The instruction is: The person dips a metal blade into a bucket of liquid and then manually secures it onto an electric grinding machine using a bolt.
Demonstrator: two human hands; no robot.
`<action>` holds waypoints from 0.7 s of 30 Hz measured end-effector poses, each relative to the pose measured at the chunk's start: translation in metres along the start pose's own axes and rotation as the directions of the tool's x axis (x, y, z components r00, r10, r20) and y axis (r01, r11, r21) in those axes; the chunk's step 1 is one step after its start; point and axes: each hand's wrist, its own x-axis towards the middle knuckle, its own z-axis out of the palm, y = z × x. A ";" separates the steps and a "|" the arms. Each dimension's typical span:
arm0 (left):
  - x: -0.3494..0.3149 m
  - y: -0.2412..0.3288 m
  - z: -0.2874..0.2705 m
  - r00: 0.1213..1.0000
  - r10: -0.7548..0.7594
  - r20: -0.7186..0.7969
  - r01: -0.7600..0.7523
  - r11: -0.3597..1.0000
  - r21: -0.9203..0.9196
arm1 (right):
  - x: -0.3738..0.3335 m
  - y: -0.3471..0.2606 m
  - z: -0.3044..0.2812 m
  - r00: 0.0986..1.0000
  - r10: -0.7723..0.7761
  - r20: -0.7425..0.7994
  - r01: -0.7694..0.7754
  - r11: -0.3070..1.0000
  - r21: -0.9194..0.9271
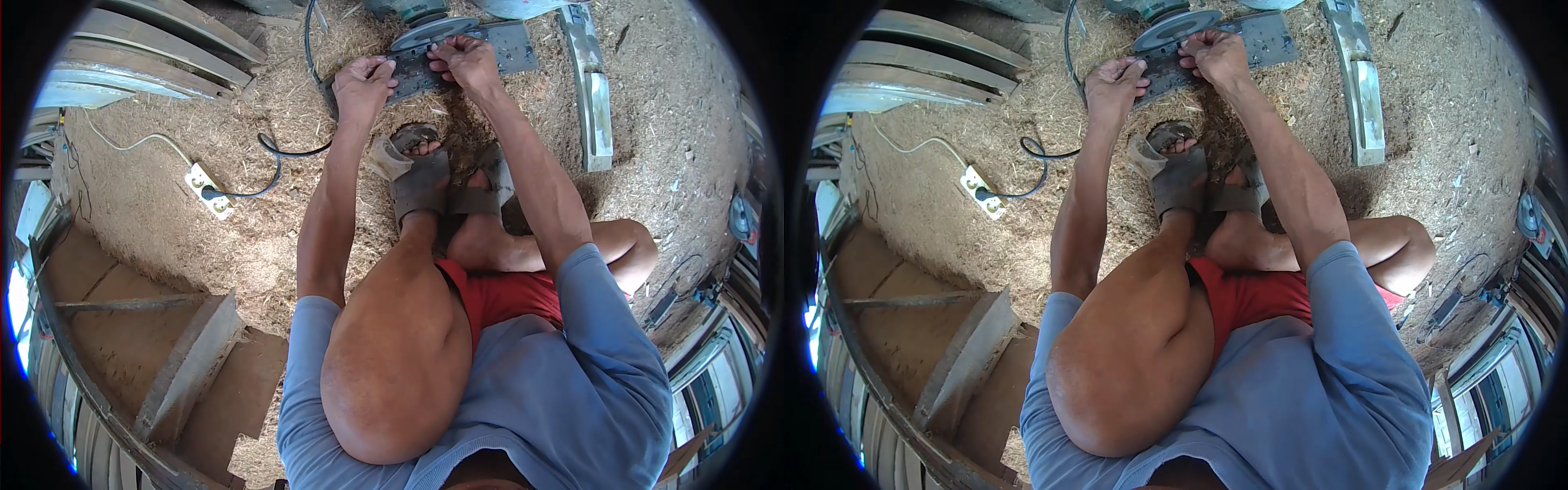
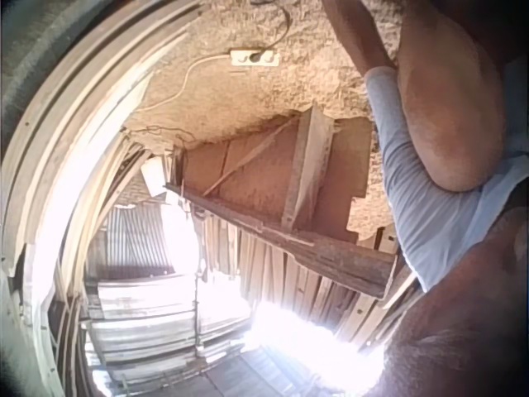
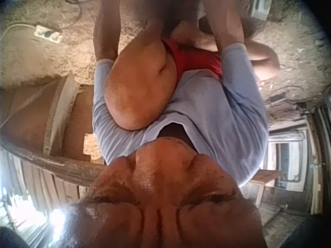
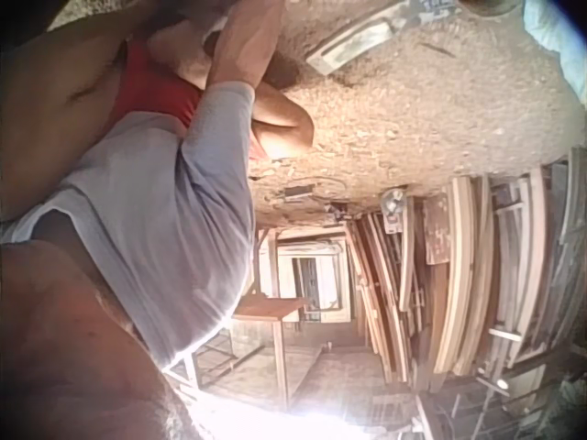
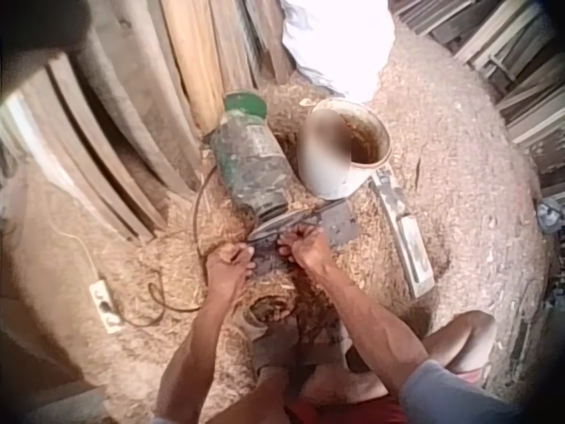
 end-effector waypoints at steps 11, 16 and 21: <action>0.002 0.000 0.005 0.999 0.043 0.030 -0.043 0.999 0.000 | -0.004 -0.004 0.000 0.999 0.013 -0.052 -0.011 1.000 0.023; 0.003 0.001 0.006 0.999 0.035 0.034 -0.035 0.999 -0.005 | -0.001 0.000 -0.002 0.998 -0.012 -0.058 0.012 1.000 -0.001; 0.003 -0.003 0.002 0.999 0.022 0.031 -0.020 0.998 -0.061 | -0.002 0.001 0.002 0.999 -0.022 -0.047 0.020 0.999 -0.032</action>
